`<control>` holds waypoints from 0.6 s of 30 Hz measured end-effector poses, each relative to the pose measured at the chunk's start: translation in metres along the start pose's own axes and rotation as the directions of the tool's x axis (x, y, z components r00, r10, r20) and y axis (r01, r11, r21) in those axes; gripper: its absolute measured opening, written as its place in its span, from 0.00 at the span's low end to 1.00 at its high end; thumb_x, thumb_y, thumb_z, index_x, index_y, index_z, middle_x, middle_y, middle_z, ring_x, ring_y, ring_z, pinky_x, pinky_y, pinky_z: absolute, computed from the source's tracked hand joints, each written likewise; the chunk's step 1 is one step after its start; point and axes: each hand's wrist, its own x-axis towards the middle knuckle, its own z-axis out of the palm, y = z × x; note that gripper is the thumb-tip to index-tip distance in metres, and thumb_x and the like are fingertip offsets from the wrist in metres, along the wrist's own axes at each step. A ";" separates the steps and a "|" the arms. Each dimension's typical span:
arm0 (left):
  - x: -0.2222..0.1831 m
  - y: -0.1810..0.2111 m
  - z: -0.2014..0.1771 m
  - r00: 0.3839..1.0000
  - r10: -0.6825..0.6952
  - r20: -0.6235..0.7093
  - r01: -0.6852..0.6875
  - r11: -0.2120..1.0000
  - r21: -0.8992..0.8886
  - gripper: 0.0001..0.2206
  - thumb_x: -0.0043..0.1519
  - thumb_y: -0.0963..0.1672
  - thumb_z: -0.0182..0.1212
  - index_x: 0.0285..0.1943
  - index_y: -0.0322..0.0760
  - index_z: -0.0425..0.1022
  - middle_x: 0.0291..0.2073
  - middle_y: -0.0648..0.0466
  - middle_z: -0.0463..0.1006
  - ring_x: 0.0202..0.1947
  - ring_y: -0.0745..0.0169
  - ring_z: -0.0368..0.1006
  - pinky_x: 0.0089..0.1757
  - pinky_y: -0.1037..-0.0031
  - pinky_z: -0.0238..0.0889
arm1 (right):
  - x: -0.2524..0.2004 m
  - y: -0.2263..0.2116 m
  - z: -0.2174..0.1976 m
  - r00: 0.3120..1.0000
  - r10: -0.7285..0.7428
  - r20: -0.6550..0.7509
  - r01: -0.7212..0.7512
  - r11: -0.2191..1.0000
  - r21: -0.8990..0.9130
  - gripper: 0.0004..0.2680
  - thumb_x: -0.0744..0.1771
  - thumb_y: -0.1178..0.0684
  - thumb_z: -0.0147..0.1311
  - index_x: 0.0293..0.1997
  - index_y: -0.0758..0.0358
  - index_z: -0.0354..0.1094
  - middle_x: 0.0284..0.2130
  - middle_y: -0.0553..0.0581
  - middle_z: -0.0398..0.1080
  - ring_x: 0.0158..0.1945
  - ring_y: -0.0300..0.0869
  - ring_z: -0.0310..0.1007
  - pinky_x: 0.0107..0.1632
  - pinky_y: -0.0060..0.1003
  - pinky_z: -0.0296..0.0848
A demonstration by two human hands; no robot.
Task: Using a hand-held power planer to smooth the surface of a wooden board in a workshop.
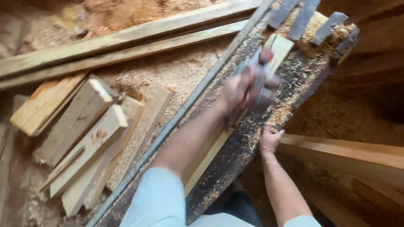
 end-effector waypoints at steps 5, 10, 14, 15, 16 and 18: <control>-0.202 -0.065 -0.060 0.980 -0.188 0.063 0.188 0.982 -0.007 0.23 0.55 0.57 0.39 0.18 0.40 0.65 0.08 0.59 0.65 0.07 0.70 0.60 0.15 0.81 0.55 | 0.020 0.017 -0.004 0.970 -0.223 0.093 0.223 0.975 0.010 0.29 0.63 0.35 0.45 0.54 0.75 0.41 0.49 0.73 0.57 0.50 0.60 0.59 0.49 0.45 0.57; -0.374 -0.124 -0.115 0.965 -0.257 0.049 0.260 0.962 -0.078 0.25 0.53 0.58 0.40 0.22 0.36 0.67 0.11 0.54 0.68 0.10 0.68 0.61 0.16 0.82 0.53 | -0.125 0.010 -0.089 0.891 -0.147 0.430 0.259 0.941 -0.216 0.25 0.64 0.36 0.29 0.59 0.68 0.47 0.56 0.65 0.52 0.59 0.54 0.49 0.57 0.43 0.47; -0.490 -0.166 -0.152 0.967 -0.251 0.048 0.256 0.957 -0.134 0.23 0.56 0.56 0.45 0.16 0.37 0.63 0.08 0.54 0.67 0.06 0.67 0.59 0.13 0.82 0.47 | -0.227 0.178 -0.091 0.894 -0.243 0.378 0.403 0.806 -0.434 0.16 0.63 0.41 0.46 0.35 0.67 0.71 0.28 0.64 0.72 0.33 0.51 0.69 0.37 0.42 0.63; -0.515 -0.171 -0.164 0.966 -0.255 0.041 0.259 0.956 -0.142 0.23 0.56 0.56 0.45 0.16 0.37 0.63 0.08 0.54 0.67 0.06 0.67 0.59 0.13 0.82 0.47 | -0.286 0.191 -0.085 0.890 -0.244 0.385 0.409 0.800 -0.438 0.16 0.63 0.41 0.46 0.35 0.67 0.71 0.28 0.64 0.72 0.33 0.51 0.69 0.37 0.42 0.63; -0.539 -0.174 -0.173 0.975 -0.213 0.065 0.222 0.958 -0.181 0.24 0.56 0.56 0.44 0.14 0.37 0.63 0.08 0.54 0.65 0.07 0.67 0.58 0.15 0.81 0.48 | -0.344 0.205 -0.084 0.855 -0.199 0.480 0.454 0.735 -0.504 0.17 0.62 0.40 0.45 0.29 0.67 0.71 0.25 0.64 0.71 0.30 0.50 0.68 0.36 0.41 0.62; -0.578 -0.195 -0.180 0.981 -0.173 0.093 0.190 0.955 -0.226 0.26 0.56 0.57 0.43 0.12 0.38 0.62 0.07 0.55 0.63 0.07 0.67 0.57 0.16 0.81 0.49 | -0.440 0.242 -0.080 0.817 -0.134 0.561 0.496 0.660 -0.564 0.18 0.61 0.38 0.45 0.23 0.66 0.70 0.21 0.64 0.70 0.27 0.48 0.67 0.35 0.40 0.61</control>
